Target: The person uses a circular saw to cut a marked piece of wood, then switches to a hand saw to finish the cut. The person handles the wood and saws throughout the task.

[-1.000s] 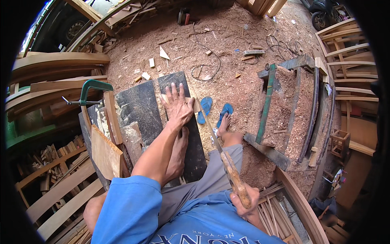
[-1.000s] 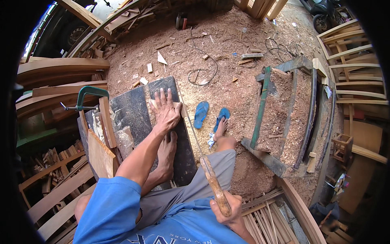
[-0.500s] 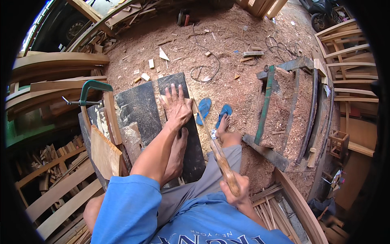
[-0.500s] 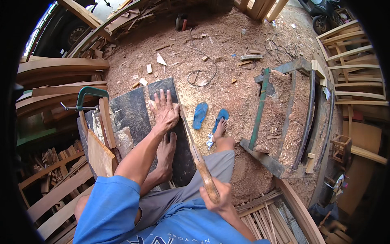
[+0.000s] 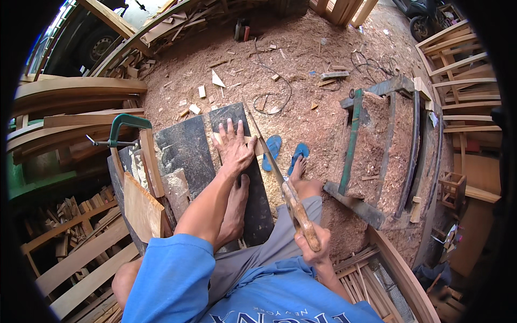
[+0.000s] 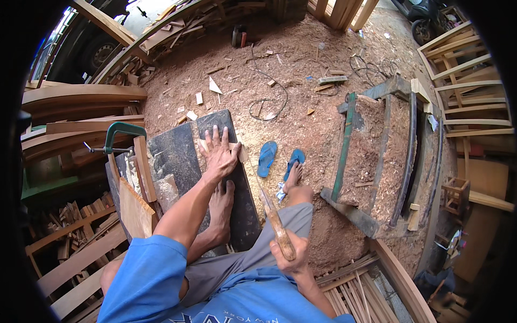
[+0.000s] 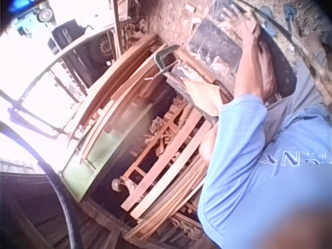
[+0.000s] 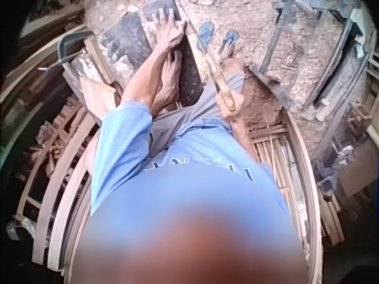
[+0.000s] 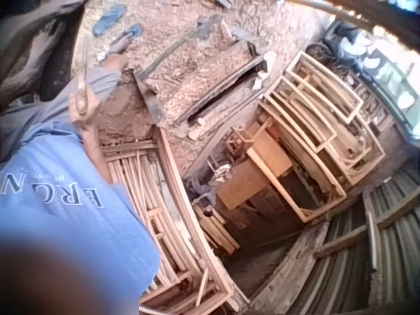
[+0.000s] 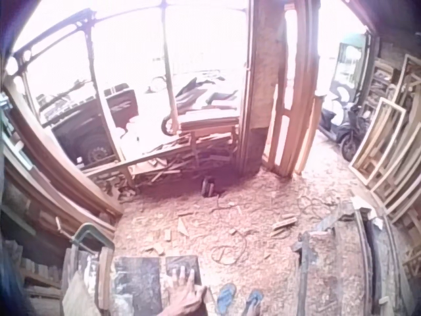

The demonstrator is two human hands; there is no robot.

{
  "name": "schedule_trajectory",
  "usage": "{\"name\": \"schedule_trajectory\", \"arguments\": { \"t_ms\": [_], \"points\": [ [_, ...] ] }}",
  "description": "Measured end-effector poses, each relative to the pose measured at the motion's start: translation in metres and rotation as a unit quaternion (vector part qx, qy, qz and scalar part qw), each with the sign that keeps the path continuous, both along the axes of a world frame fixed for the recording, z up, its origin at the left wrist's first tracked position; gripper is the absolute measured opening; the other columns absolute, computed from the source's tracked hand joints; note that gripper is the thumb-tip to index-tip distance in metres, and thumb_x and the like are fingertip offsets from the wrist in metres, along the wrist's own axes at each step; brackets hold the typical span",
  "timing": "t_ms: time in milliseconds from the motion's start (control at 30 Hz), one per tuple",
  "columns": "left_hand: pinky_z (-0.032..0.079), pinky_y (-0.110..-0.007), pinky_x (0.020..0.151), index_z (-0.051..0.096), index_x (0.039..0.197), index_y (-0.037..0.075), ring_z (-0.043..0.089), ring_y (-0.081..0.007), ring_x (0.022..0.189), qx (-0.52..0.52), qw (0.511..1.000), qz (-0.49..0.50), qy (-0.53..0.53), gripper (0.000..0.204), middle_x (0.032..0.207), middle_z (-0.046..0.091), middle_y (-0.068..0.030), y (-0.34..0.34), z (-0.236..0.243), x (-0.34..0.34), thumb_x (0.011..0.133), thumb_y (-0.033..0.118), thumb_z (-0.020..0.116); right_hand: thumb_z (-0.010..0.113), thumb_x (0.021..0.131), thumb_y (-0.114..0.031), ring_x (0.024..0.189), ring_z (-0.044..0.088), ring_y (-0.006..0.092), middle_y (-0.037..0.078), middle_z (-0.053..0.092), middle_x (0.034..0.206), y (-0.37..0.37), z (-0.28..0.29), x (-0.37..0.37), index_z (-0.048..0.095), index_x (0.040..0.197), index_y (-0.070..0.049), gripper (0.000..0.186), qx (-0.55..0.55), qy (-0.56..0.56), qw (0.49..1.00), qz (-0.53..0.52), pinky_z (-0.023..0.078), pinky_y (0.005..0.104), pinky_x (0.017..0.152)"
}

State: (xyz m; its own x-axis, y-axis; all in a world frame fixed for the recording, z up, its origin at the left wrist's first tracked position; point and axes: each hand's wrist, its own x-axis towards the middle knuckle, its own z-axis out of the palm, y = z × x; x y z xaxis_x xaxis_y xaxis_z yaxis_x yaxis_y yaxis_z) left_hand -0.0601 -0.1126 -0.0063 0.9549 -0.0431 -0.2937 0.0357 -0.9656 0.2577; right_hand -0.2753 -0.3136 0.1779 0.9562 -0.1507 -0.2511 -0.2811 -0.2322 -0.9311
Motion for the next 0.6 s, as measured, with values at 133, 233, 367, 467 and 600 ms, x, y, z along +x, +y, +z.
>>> {"name": "schedule_trajectory", "arguments": {
  "t_ms": [133, 233, 367, 467, 600],
  "points": [
    [-0.005, -0.066, 0.117, 0.03, 0.158, 0.014, 0.002, -0.04, 0.154, -0.002, 1.0, -0.003, -0.009, 0.079, 0.166, 0.017, -0.0175, 0.0, 0.001, 0.0, 0.098, 0.064, 0.039, 0.067, 0.081, -0.014, 0.049, 0.063, 0.0239, 0.01, 0.059, 0.058, -0.005, 0.018, -0.014, 0.062, 0.076, -0.001, 0.015, -0.005, 0.004, 1.0, 0.015, 0.05, 0.0359, 0.051],
    [-0.005, -0.066, 0.117, 0.03, 0.158, 0.013, 0.002, -0.0404, 0.154, 0.0, 1.0, -0.006, -0.014, 0.078, 0.166, 0.016, -0.0177, 0.0, 0.002, 0.0, 0.098, 0.062, 0.04, 0.067, 0.081, -0.013, 0.05, 0.064, 0.0261, 0.012, 0.059, 0.058, -0.007, 0.023, -0.012, 0.062, 0.077, -0.001, 0.013, -0.015, 0.008, 0.999, 0.037, 0.05, 0.0376, 0.051],
    [-0.006, -0.066, 0.117, 0.029, 0.158, 0.011, 0.002, -0.041, 0.154, -0.02, 1.0, 0.004, -0.014, 0.078, 0.166, 0.015, -0.0177, -0.001, 0.002, 0.0, 0.098, 0.06, 0.041, 0.068, 0.082, -0.014, 0.048, 0.06, 0.0239, 0.013, 0.057, 0.058, 0.011, -0.012, 0.02, 0.06, 0.077, -0.001, 0.015, -0.011, -0.01, 0.999, 0.039, 0.047, 0.0377, 0.049],
    [-0.006, -0.067, 0.117, 0.027, 0.159, 0.012, 0.0, -0.0412, 0.154, -0.041, 0.999, 0.026, -0.014, 0.078, 0.167, 0.014, -0.0173, -0.001, 0.003, 0.0, 0.098, 0.059, 0.043, 0.068, 0.083, -0.015, 0.047, 0.057, 0.0212, 0.012, 0.056, 0.057, 0.018, -0.039, 0.041, 0.059, 0.077, -0.001, 0.018, 0.04, 0.003, 0.999, -0.008, 0.045, 0.0361, 0.049],
    [-0.005, -0.068, 0.117, 0.023, 0.16, 0.015, -0.002, -0.0415, 0.154, -0.023, 1.0, 0.005, 0.017, 0.079, 0.168, 0.01, -0.0158, 0.001, 0.005, 0.0, 0.097, 0.059, 0.044, 0.068, 0.083, -0.015, 0.049, 0.056, 0.0186, 0.011, 0.055, 0.056, 0.007, -0.032, 0.032, 0.059, 0.076, -0.001, 0.018, 0.028, 0.003, 1.0, 0.0, 0.043, 0.0351, 0.049]
  ]
}}
